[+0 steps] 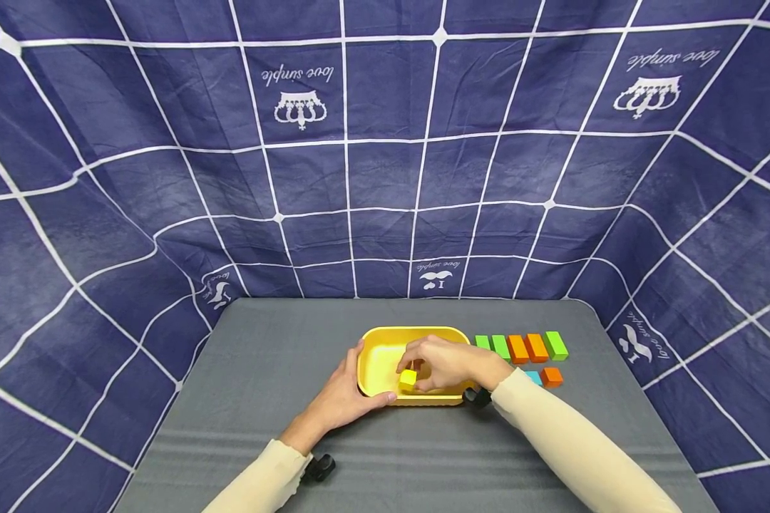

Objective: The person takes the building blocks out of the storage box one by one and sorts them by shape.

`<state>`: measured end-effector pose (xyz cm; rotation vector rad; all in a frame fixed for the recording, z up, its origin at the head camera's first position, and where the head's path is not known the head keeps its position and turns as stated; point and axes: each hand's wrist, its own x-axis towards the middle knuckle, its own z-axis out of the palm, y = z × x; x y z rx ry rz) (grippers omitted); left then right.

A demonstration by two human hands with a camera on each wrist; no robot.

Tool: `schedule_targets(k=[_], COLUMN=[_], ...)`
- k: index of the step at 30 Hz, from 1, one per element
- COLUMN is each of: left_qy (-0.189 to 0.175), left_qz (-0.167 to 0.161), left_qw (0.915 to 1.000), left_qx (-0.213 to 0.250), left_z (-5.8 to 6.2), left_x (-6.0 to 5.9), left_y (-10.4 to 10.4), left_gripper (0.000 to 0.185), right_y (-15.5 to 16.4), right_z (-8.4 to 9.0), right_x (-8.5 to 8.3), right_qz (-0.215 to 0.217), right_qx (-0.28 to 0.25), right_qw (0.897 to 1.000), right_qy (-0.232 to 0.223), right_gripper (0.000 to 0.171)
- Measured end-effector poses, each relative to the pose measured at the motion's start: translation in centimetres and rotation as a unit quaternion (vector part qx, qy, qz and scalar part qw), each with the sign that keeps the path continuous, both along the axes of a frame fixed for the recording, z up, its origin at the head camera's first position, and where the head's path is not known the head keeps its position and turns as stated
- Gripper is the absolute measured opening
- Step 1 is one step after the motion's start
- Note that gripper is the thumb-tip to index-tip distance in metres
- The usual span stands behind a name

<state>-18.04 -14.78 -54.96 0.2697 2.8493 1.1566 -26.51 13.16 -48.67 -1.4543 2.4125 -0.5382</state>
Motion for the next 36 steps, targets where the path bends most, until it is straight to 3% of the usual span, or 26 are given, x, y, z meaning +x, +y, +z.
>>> schedule_targets(k=[10, 20, 25, 36], left_qy=[-0.007, -0.006, 0.0, 0.008], left_qz=[0.005, 0.007, 0.005, 0.0], left_qw=[1.0, 1.0, 1.0, 0.9999], left_qx=[-0.002, -0.003, 0.002, 0.007], left_z=[0.1, 0.0, -0.2, -0.1], left_x=[0.3, 0.1, 0.2, 0.1], left_y=[0.0, 0.0, -0.1, -0.2], left_gripper=[0.138, 0.138, 0.137, 0.137], right_y=[2.6, 5.3, 6.9, 10.3], right_z=[0.2, 0.8, 0.7, 0.1], right_x=[0.6, 1.3, 1.6, 2.0], right_qz=[-0.039, -0.102, -0.139, -0.17], right_qx=[-0.058, -0.099, -0.104, -0.176], right_qw=[0.996, 0.988, 0.982, 0.96], right_qy=[0.054, 0.053, 0.073, 0.134], right_gripper=[0.036, 0.037, 0.036, 0.036])
